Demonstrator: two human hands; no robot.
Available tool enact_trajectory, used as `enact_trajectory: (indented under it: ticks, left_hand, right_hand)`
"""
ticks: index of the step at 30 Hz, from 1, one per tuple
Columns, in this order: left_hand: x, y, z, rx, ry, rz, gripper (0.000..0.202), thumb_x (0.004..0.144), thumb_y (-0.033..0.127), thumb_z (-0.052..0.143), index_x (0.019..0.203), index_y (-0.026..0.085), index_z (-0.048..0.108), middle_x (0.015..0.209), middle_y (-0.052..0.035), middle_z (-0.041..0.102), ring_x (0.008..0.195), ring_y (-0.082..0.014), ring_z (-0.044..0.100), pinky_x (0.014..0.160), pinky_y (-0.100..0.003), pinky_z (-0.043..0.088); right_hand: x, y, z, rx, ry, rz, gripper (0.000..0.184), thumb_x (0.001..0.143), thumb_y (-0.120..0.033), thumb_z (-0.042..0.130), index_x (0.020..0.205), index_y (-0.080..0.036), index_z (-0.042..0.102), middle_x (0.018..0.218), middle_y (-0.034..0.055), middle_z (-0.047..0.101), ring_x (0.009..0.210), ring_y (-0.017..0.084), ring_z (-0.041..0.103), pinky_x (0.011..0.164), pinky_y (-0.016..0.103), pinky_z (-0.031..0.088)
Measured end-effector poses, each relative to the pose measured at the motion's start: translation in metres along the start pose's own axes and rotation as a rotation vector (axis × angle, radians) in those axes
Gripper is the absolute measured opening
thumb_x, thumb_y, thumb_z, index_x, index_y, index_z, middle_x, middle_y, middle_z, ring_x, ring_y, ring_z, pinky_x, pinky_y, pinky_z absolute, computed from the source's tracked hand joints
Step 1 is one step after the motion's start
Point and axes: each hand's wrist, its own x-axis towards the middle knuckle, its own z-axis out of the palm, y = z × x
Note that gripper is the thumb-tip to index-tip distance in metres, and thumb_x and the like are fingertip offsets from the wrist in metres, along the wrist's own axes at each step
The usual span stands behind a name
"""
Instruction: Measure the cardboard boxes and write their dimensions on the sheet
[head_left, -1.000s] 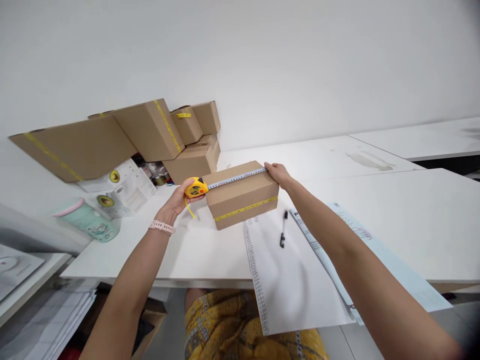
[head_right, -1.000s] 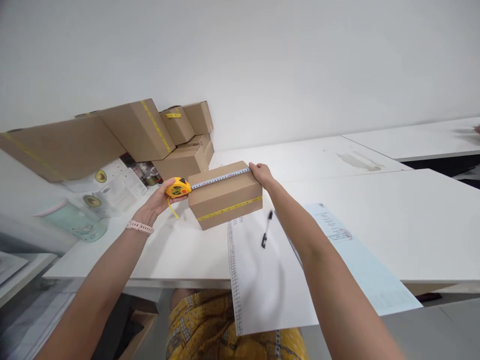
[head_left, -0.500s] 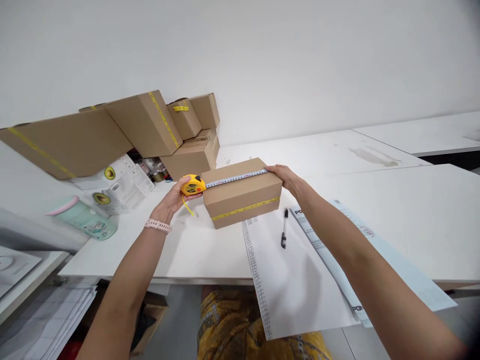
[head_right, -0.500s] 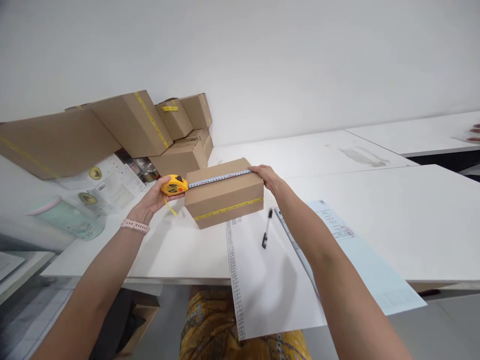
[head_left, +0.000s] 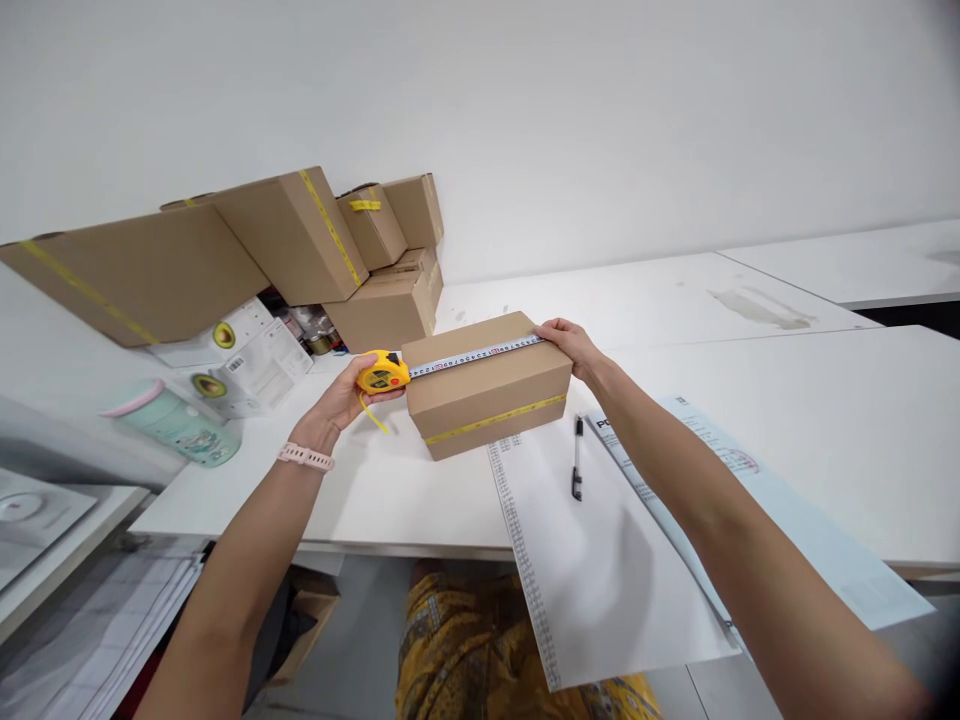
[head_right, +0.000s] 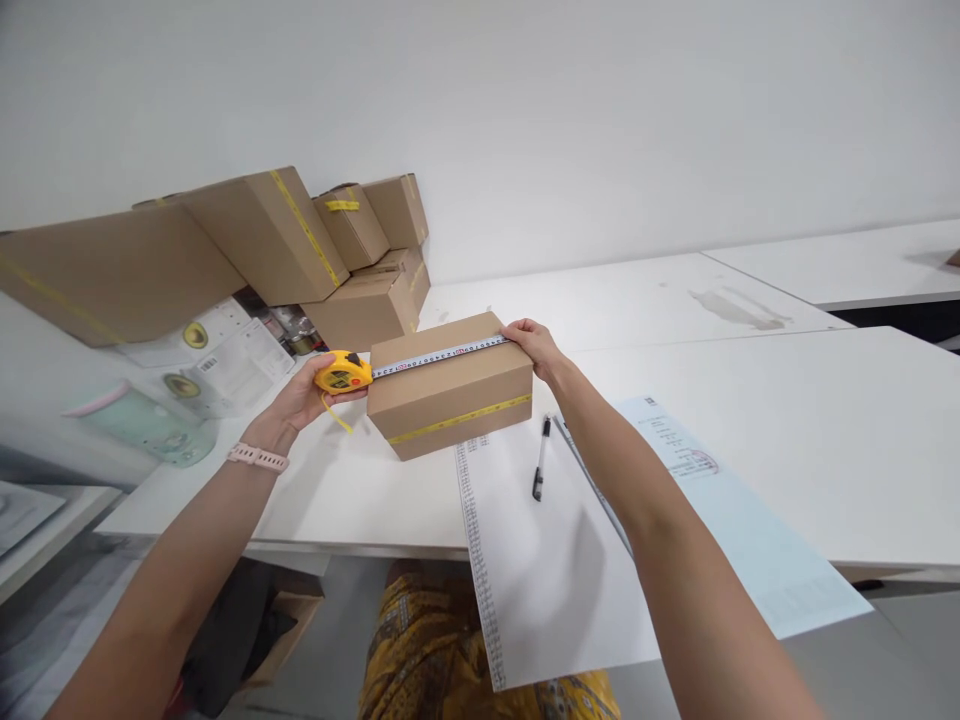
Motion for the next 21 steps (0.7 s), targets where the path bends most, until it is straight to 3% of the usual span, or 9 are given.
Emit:
enact_trajectory:
  ticks: [2, 4, 6, 8, 11, 15, 21]
  left_hand:
    - [-0.003, -0.001, 0.0, -0.008, 0.01, 0.006, 0.032, 0.075, 0.034, 0.076, 0.1, 0.014, 0.071, 0.103, -0.0111, 0.077, 0.095, -0.0285, 0.075, 0.082, -0.046, 0.065]
    - [-0.007, -0.003, 0.001, 0.002, 0.011, 0.014, 0.03, 0.076, 0.034, 0.075, 0.099, 0.015, 0.071, 0.103, -0.011, 0.077, 0.097, -0.0287, 0.075, 0.083, -0.045, 0.065]
    - [-0.01, -0.005, 0.003, 0.01, 0.006, 0.023, 0.029, 0.077, 0.034, 0.073, 0.099, 0.016, 0.072, 0.103, -0.011, 0.077, 0.098, -0.0284, 0.074, 0.082, -0.043, 0.065]
    - [-0.014, -0.005, 0.005, 0.006, -0.004, 0.025, 0.028, 0.078, 0.034, 0.072, 0.099, 0.015, 0.072, 0.102, -0.0112, 0.077, 0.096, -0.0277, 0.074, 0.08, -0.042, 0.066]
    - [-0.021, -0.004, 0.006, -0.006, -0.022, 0.014, 0.029, 0.079, 0.033, 0.071, 0.1, 0.014, 0.072, 0.104, -0.012, 0.077, 0.095, -0.0275, 0.074, 0.081, -0.042, 0.065]
    - [-0.029, -0.001, 0.001, -0.014, -0.021, -0.031, 0.031, 0.078, 0.033, 0.071, 0.103, 0.013, 0.071, 0.101, -0.0133, 0.078, 0.091, -0.0292, 0.076, 0.081, -0.044, 0.065]
    - [-0.035, 0.002, -0.014, 0.035, 0.008, -0.105, 0.038, 0.081, 0.038, 0.067, 0.106, 0.01, 0.07, 0.095, -0.017, 0.078, 0.085, -0.0314, 0.077, 0.081, -0.043, 0.064]
  right_hand:
    - [0.004, -0.002, 0.002, -0.035, -0.024, -0.027, 0.034, 0.059, -0.036, 0.086, 0.077, -0.022, 0.061, 0.085, 0.0009, 0.066, 0.074, 0.015, 0.058, 0.065, 0.029, 0.049]
    - [0.006, -0.004, 0.003, -0.071, -0.077, -0.074, 0.033, 0.063, -0.035, 0.083, 0.091, -0.024, 0.069, 0.119, 0.0056, 0.069, 0.097, 0.021, 0.064, 0.081, 0.034, 0.053]
    - [0.006, -0.004, 0.003, -0.105, -0.172, -0.097, 0.039, 0.069, -0.036, 0.078, 0.107, -0.027, 0.073, 0.151, 0.0035, 0.052, 0.125, 0.026, 0.057, 0.099, 0.037, 0.05]
    - [0.003, -0.005, 0.002, -0.137, -0.269, -0.086, 0.042, 0.076, -0.041, 0.073, 0.116, -0.029, 0.074, 0.163, -0.0025, 0.037, 0.139, 0.029, 0.046, 0.111, 0.04, 0.043]
    - [0.0, -0.007, 0.001, -0.171, -0.34, -0.053, 0.046, 0.079, -0.045, 0.071, 0.122, -0.03, 0.073, 0.164, -0.0052, 0.035, 0.141, 0.032, 0.045, 0.117, 0.044, 0.039]
    - [-0.001, -0.008, 0.002, -0.187, -0.321, -0.02, 0.044, 0.08, -0.042, 0.071, 0.122, -0.03, 0.073, 0.163, -0.0048, 0.038, 0.135, 0.031, 0.051, 0.113, 0.042, 0.045]
    - [-0.003, -0.007, 0.006, -0.187, -0.249, 0.031, 0.04, 0.082, -0.032, 0.067, 0.122, -0.028, 0.073, 0.147, 0.0014, 0.057, 0.106, 0.023, 0.065, 0.084, 0.032, 0.058]
